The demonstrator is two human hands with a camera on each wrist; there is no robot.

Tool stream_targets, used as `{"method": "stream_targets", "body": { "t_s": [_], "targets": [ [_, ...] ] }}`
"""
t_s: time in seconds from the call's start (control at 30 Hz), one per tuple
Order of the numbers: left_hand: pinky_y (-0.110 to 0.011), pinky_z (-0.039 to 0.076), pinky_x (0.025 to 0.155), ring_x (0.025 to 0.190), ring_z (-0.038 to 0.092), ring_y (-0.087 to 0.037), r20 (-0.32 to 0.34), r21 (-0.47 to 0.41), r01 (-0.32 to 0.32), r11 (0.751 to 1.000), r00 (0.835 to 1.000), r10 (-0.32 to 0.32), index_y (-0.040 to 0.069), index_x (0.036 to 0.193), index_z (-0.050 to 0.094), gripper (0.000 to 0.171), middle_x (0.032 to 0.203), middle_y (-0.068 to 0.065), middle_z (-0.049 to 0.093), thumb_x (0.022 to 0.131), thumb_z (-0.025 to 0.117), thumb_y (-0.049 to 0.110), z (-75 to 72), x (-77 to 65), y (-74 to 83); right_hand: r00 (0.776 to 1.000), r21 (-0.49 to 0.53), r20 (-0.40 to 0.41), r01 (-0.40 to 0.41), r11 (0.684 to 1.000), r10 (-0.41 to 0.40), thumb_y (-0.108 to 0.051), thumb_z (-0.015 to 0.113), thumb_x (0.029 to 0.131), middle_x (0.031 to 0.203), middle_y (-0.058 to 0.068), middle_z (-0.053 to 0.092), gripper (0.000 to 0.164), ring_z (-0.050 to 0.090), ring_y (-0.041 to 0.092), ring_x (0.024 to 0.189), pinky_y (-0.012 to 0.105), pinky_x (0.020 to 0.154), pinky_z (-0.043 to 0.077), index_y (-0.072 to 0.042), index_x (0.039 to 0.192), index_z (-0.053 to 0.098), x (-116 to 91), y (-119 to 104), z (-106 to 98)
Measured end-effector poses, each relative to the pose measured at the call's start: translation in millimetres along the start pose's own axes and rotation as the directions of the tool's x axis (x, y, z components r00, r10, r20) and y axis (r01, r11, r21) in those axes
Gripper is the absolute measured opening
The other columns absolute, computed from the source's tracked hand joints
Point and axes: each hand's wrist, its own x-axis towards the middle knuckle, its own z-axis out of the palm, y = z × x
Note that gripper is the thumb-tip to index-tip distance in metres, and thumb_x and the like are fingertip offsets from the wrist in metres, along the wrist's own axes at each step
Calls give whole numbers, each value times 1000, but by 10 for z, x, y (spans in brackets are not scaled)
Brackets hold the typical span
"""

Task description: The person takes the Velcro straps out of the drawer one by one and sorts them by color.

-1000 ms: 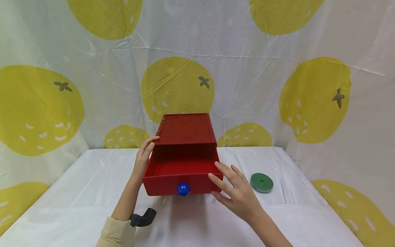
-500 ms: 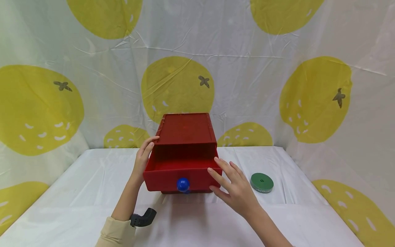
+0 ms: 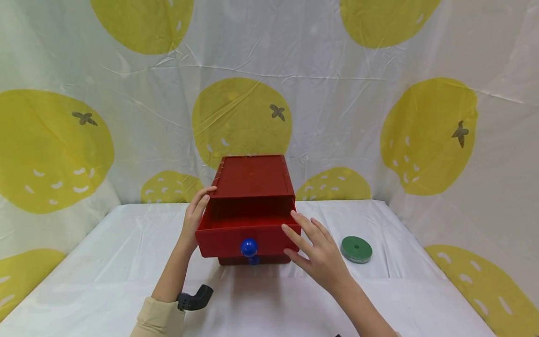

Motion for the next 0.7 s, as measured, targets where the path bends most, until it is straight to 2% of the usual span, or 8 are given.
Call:
{"method": "stream_targets", "body": {
  "t_s": [0.33,0.7],
  "targets": [
    [-34,40,93,112,48,-14,7,-11,-16,1000,1000,16,15,125,50,34,129,2,46,96,42,30,-24,15,-38,997,-28,38,-59,998,60,-39,46,93,126,21,51,44,48,26,115,28,111,23,-5,120,58,25,90,134],
    [-44,37,96,114,46,-17,7,23,14,1000,1000,-15,18,126,49,35,131,1,45,96,41,34,-35,24,-56,991,-58,61,-118,991,121,-42,44,93,133,19,46,48,48,29,116,29,112,18,-8,125,54,30,216,278]
  ]
}}
